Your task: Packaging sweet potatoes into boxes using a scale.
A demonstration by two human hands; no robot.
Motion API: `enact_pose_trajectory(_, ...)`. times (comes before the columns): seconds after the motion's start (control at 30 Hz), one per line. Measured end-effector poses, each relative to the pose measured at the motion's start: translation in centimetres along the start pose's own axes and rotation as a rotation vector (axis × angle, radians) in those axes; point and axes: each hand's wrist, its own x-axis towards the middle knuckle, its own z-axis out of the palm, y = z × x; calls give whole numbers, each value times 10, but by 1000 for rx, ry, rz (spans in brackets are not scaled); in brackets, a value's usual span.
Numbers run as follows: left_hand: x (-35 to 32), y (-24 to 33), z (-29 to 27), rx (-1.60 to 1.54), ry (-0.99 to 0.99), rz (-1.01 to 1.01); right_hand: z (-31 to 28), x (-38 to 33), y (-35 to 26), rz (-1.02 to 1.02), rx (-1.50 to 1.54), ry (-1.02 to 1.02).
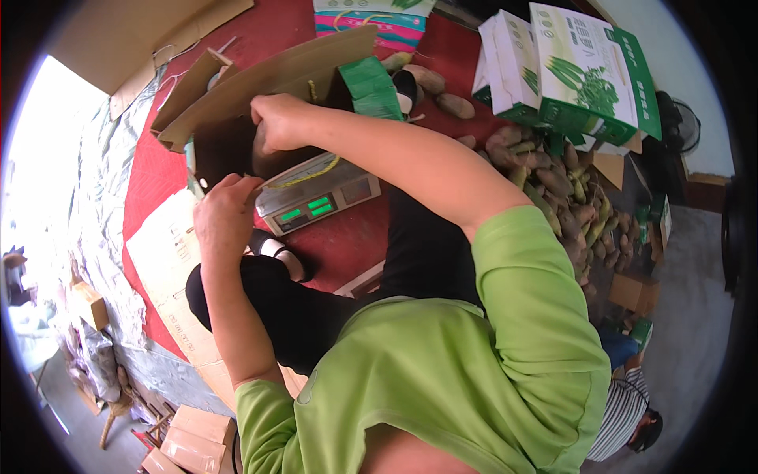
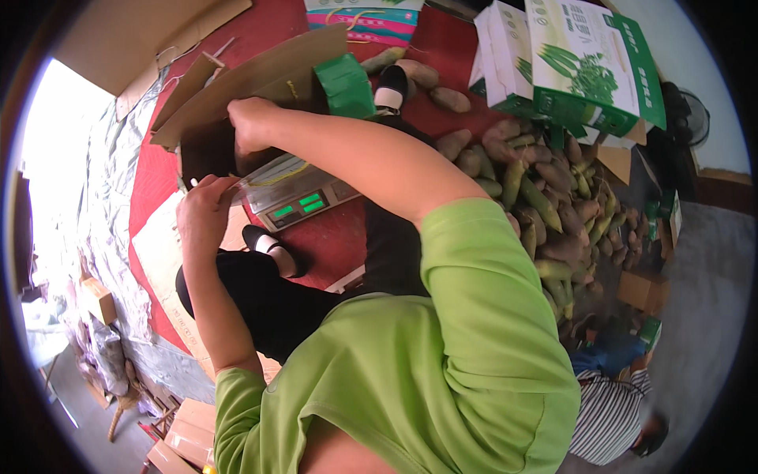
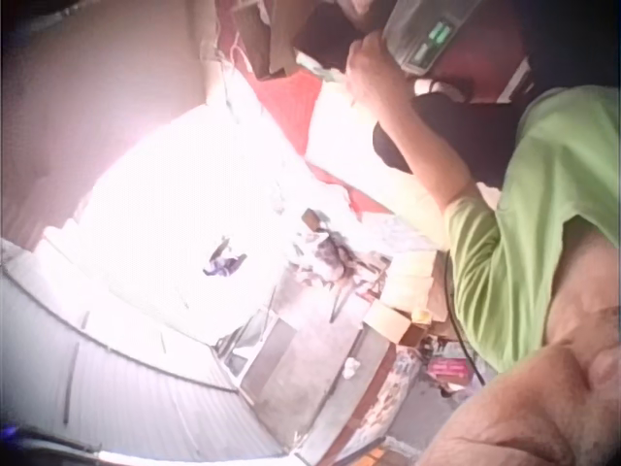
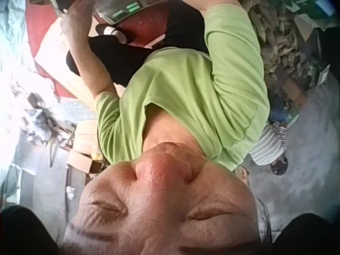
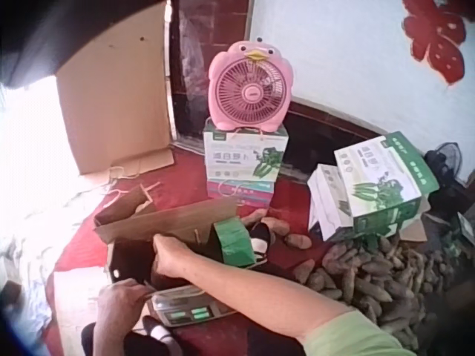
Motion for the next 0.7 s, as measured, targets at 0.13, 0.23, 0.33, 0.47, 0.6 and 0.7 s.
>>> enact_pose_trajectory(0.13,0,1,-3,-17,4,14,-22,-9,5,32,-59,-314)
enact_pose_trajectory(0.23,-1,0,-2,-27,7,8,-65,-46,9,-167,107,-70)
enact_pose_trajectory(0.33,-1,2,-3,-11,13,1,-116,-103,28,-90,357,133)
enact_pose_trajectory(0.47,1,8,-3,-11,-3,-40,-142,-184,126,141,387,434)
enact_pose_trajectory(0.6,3,7,-1,-18,13,-38,-112,-292,226,591,-69,509)
enact_pose_trajectory(0.7,5,7,0,-31,7,-26,-62,-390,297,761,-195,615)
